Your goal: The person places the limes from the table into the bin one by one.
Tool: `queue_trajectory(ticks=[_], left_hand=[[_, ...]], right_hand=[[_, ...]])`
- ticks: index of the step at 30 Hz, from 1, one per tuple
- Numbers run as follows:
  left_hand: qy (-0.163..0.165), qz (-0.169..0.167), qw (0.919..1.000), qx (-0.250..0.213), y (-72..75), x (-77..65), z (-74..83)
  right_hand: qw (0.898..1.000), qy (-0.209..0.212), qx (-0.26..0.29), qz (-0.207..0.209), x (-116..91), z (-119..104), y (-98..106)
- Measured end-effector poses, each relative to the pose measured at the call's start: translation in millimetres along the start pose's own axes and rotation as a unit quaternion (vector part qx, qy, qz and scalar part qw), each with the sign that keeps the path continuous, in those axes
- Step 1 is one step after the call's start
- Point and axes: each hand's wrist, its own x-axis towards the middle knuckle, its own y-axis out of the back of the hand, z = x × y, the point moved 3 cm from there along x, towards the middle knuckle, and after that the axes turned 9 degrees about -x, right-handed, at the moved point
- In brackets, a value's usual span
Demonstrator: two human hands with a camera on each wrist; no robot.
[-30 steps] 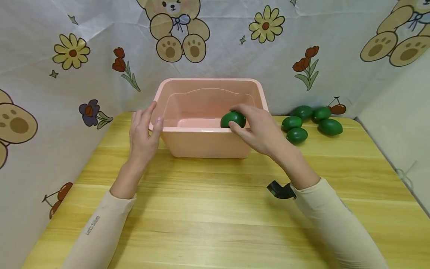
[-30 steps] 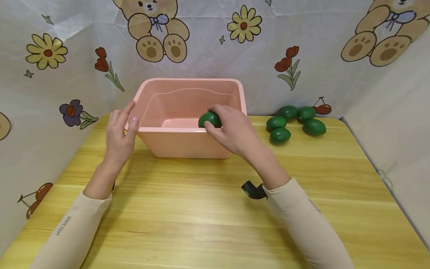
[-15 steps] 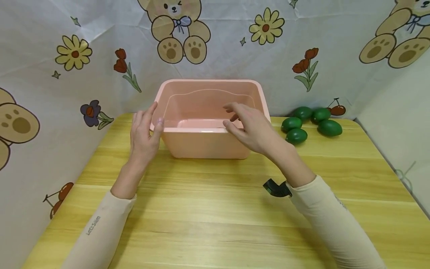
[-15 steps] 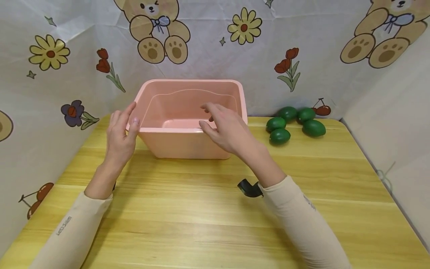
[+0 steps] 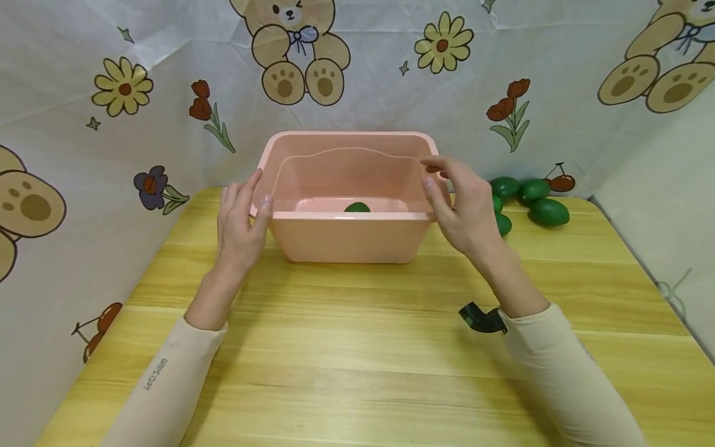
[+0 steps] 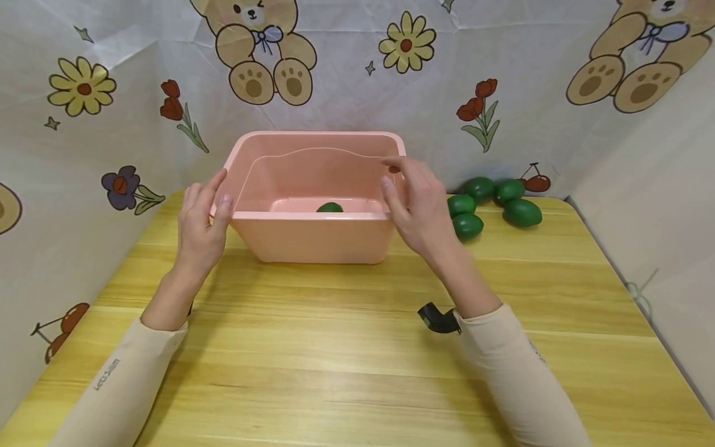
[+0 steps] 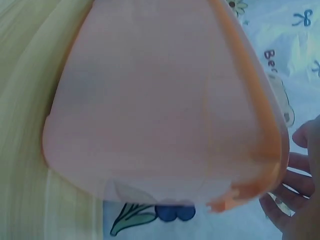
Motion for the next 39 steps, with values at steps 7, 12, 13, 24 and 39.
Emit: queue_trajectory(ticks=[7, 12, 13, 24, 39], left_hand=[[-0.001, 0.004, 1.0, -0.001, 0.8, -0.4, 0.0], [-0.007, 0.006, 1.0, -0.002, 0.9, -0.3, 0.1], [-0.007, 0.006, 1.0, -0.002, 0.8, -0.3, 0.2], [-0.008, 0.011, 0.9999, -0.001, -0.5, -1.1, 0.7], [0.011, 0.027, 0.9995, -0.013, -3.4, -2.6, -1.3]], right_hand=[[0.998, -0.061, -0.025, 0.015, -15, 40, 9], [0.991, -0.124, -0.055, -0.013, -30, 71, 10], [0.988, -0.14, -0.062, -0.021, -33, 78, 11], [0.96, -0.239, -0.098, -0.112, -66, 130, 12], [0.93, -0.257, -0.108, -0.24, -85, 152, 9]])
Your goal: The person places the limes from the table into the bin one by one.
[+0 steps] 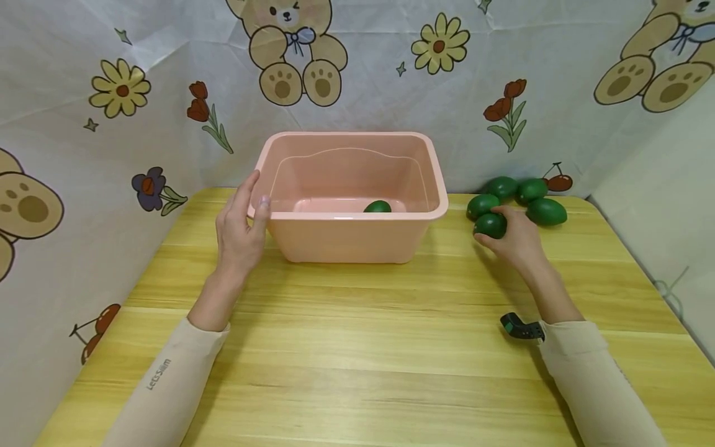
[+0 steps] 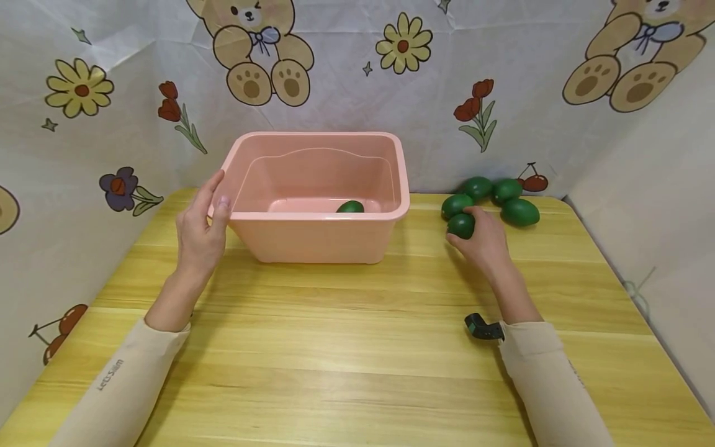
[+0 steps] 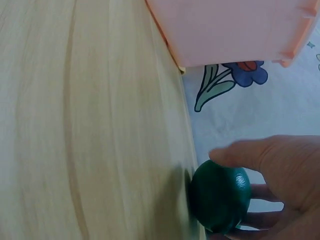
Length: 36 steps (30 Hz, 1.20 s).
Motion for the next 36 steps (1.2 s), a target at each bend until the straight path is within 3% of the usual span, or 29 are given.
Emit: queue_trajectory(ticks=[23, 36], left_hand=[[0.003, 0.011, 0.9998, -0.014, -1.3, -1.1, 0.3], [0.011, 0.009, 0.9996, -0.023, 0.7, -0.2, 1.0]], right_hand=[[0.998, -0.036, 0.014, 0.039, -7, -6, 1], [0.992, -0.02, 0.052, 0.112, -10, -37, 24]])
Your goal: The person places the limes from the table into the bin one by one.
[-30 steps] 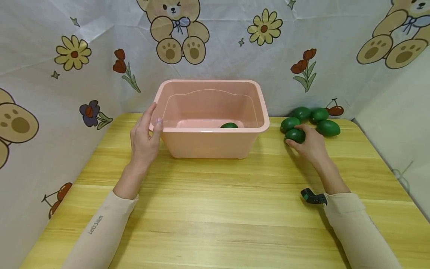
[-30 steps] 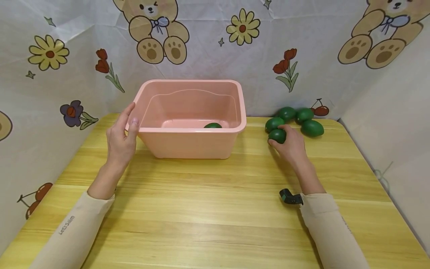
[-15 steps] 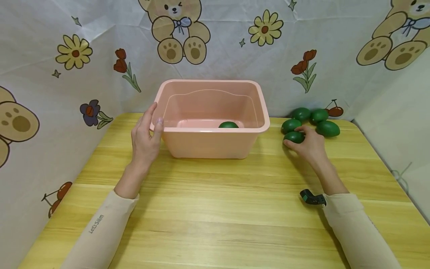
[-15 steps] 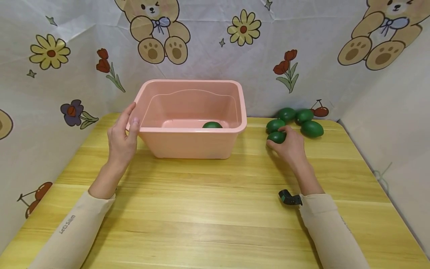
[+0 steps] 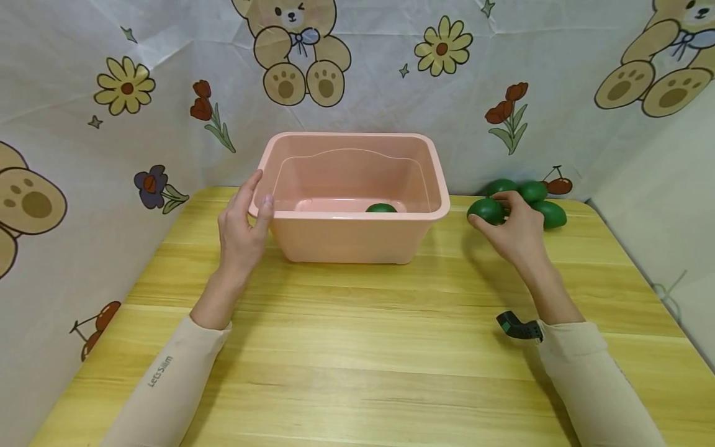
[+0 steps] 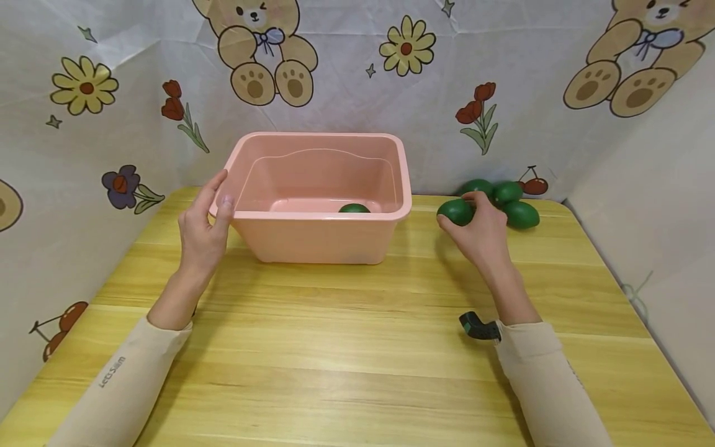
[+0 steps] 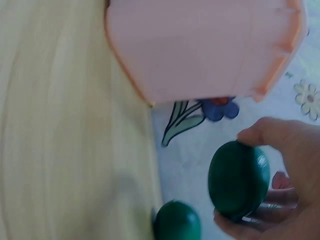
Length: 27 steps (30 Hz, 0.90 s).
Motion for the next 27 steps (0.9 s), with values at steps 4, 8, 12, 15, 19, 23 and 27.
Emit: queue_trajectory(ticks=[4, 8, 12, 15, 19, 23, 27], left_hand=[[-0.002, 0.005, 1.0, -0.002, 0.3, -0.3, -0.7], [-0.007, 0.008, 0.9999, 0.0, -0.5, -0.7, -1.2], [-0.009, 0.007, 0.9999, 0.004, -1.7, -0.4, -1.0], [-0.008, 0.007, 0.9999, 0.005, -2.1, -0.1, -0.6], [-0.005, 0.007, 0.9999, 0.006, -1.6, -0.2, -0.4], [-0.006, 0.008, 0.9999, 0.01, -0.7, -0.3, -0.1], [-0.006, 0.004, 0.9999, 0.01, -1.0, -0.4, 0.0]], right_hand=[[0.999, 0.023, 0.023, 0.04, 2, -19, 9], [0.996, 0.037, 0.04, 0.077, 3, -39, 18], [0.992, 0.053, 0.065, 0.097, 2, -60, 29], [0.986, 0.082, 0.095, 0.109, 0, -78, 35], [0.976, 0.13, 0.126, 0.119, -2, -100, 36], [0.968, 0.181, 0.129, 0.115, -2, -119, 27], [0.964, 0.217, 0.109, 0.109, -4, -131, 16]])
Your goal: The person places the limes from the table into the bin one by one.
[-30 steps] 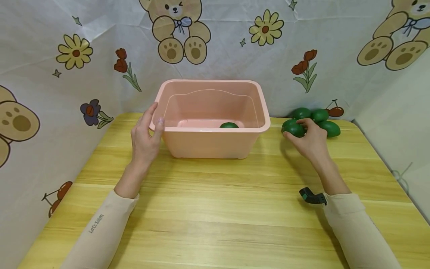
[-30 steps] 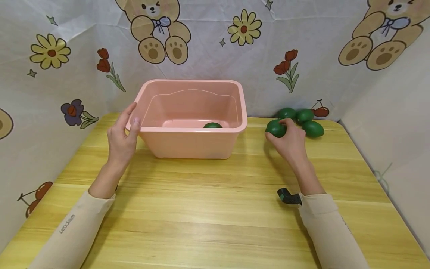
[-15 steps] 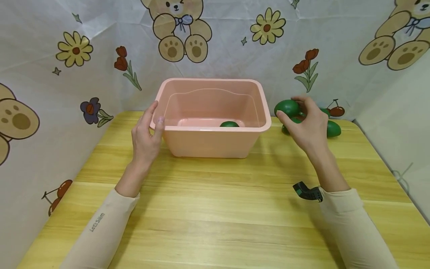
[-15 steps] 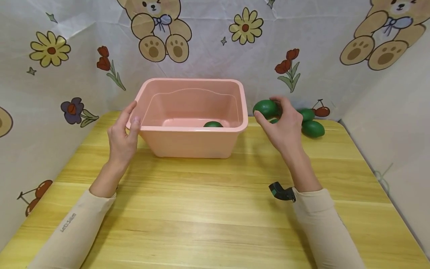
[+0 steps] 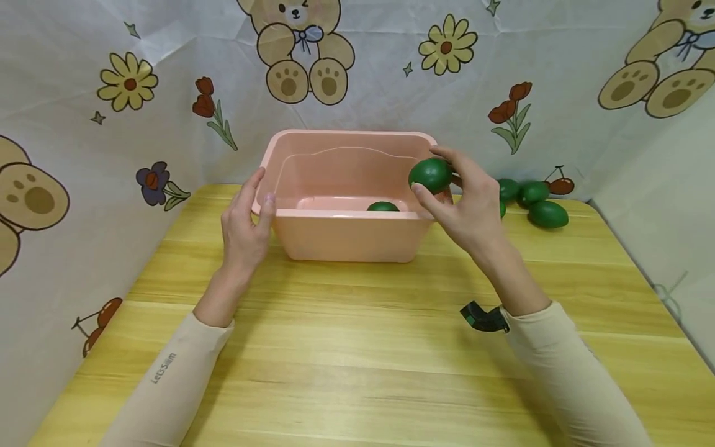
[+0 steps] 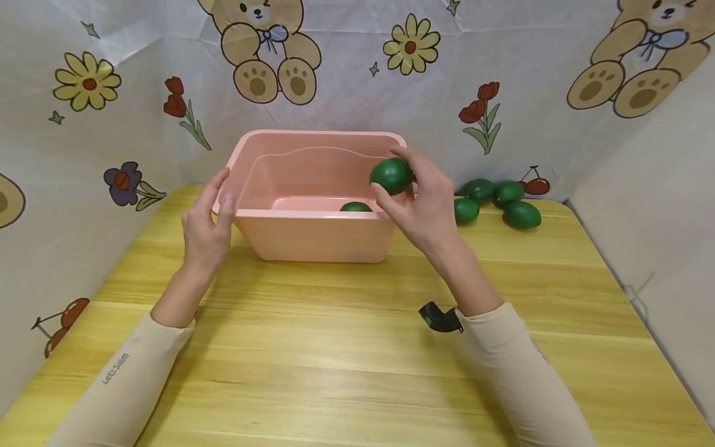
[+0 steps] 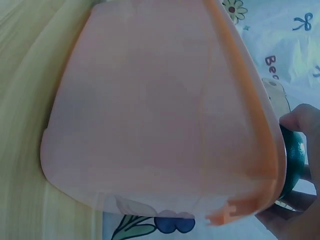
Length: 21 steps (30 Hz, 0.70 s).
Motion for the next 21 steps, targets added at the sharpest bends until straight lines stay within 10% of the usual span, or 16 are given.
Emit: queue_trajectory(ticks=[21], left_hand=[[-0.002, 0.004, 1.0, 0.002, -1.5, -0.1, -1.6]], right_hand=[[0.999, 0.046, -0.013, -0.022, -7, 0, -26]])
